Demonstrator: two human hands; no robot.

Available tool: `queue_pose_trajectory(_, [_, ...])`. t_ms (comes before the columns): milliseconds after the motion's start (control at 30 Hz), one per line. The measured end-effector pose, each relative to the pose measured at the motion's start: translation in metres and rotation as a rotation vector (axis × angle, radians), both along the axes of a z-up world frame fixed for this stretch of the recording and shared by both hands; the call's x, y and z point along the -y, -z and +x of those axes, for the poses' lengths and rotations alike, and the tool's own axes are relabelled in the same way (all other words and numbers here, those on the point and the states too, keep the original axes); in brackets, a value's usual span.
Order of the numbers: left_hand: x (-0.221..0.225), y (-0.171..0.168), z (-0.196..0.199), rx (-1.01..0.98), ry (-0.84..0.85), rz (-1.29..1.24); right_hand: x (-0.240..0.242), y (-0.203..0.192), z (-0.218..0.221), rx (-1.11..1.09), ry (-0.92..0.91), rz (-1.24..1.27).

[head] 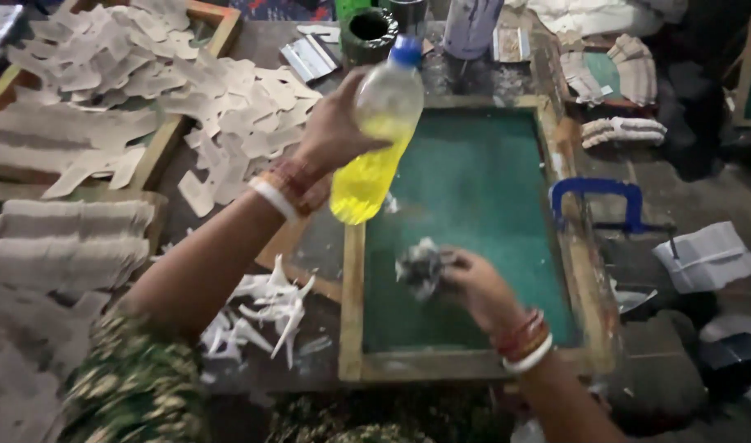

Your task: The person cleans a screen printing frame by applying liquid to a cloth, then wiping the frame with the damp cloth and then with paper. The person then places paper pieces into a mold, pressing them down by hand.

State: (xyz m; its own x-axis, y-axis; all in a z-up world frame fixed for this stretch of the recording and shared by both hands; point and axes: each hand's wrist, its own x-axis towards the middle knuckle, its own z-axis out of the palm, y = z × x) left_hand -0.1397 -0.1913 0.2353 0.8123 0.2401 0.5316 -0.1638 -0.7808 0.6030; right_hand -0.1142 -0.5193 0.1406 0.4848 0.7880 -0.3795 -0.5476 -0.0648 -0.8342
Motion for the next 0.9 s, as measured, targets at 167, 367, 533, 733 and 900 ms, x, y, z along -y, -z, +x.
queue_pose_trajectory(167, [-0.036,0.036,0.182,0.189,-0.128,-0.093,0.03,0.039,0.013,-0.044,0.05,-0.221])
queue_pose_trajectory(367, [-0.066,0.085,0.334,0.291,-0.336,-0.261,0.071,0.069,0.032,0.124,-0.014,-0.328])
queue_pose_trajectory(533, [-0.089,0.123,0.378,0.257,-0.419,-0.252,0.088,0.105,0.043,-0.065,0.087,-0.312])
queue_pose_trajectory(733, [-0.034,0.09,0.304,0.212,-0.443,-0.187,0.092,0.141,0.066,0.095,0.095,-0.394])
queue_pose_trajectory(900, [0.02,0.061,0.028,-0.388,0.383,-0.27,0.09,0.102,0.072,0.189,0.147,-0.508])
